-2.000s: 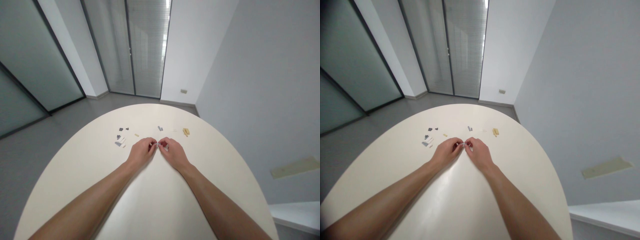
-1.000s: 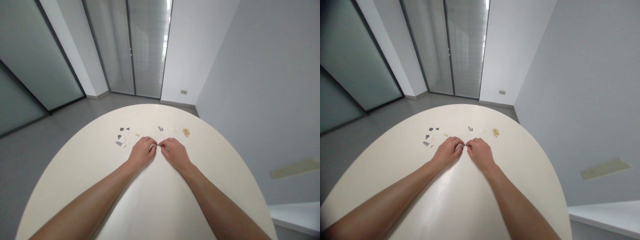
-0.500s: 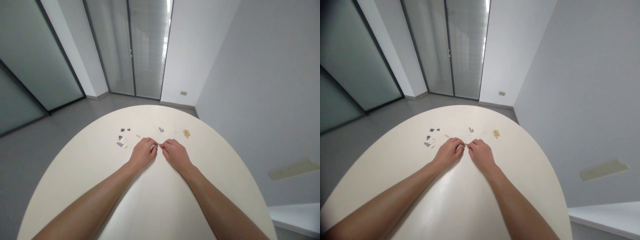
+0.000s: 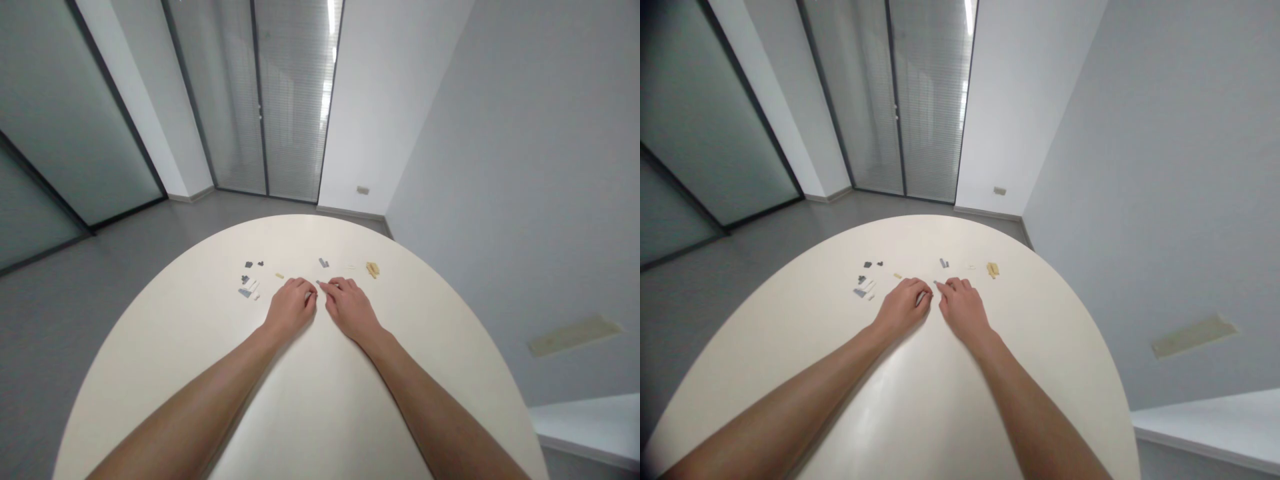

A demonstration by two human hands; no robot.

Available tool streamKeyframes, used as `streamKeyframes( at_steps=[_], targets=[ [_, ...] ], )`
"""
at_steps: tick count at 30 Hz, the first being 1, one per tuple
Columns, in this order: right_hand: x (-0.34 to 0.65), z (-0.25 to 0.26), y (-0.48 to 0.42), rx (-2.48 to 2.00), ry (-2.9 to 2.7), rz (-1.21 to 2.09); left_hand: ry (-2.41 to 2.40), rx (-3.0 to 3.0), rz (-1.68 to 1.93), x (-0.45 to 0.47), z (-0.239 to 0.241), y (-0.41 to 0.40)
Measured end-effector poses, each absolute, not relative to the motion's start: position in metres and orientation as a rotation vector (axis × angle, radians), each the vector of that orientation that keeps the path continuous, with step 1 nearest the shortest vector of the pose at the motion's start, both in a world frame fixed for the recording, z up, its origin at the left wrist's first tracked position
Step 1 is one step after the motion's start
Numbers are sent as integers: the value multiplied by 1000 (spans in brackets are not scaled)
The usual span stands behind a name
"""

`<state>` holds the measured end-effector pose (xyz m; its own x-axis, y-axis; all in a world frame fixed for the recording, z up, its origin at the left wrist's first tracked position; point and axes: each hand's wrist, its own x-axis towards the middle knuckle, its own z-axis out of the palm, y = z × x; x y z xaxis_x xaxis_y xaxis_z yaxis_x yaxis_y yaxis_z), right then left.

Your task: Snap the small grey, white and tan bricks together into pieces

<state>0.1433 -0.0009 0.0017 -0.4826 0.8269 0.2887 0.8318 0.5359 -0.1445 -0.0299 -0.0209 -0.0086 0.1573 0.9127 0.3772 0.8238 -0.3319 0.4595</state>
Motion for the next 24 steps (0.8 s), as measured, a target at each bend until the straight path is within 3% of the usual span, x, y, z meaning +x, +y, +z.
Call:
streamKeyframes(
  at_steps=[24],
  targets=[
    [102,9,29,-1727,-2352,-39,1778,2295,856,-31,-6,-23]
  ],
)
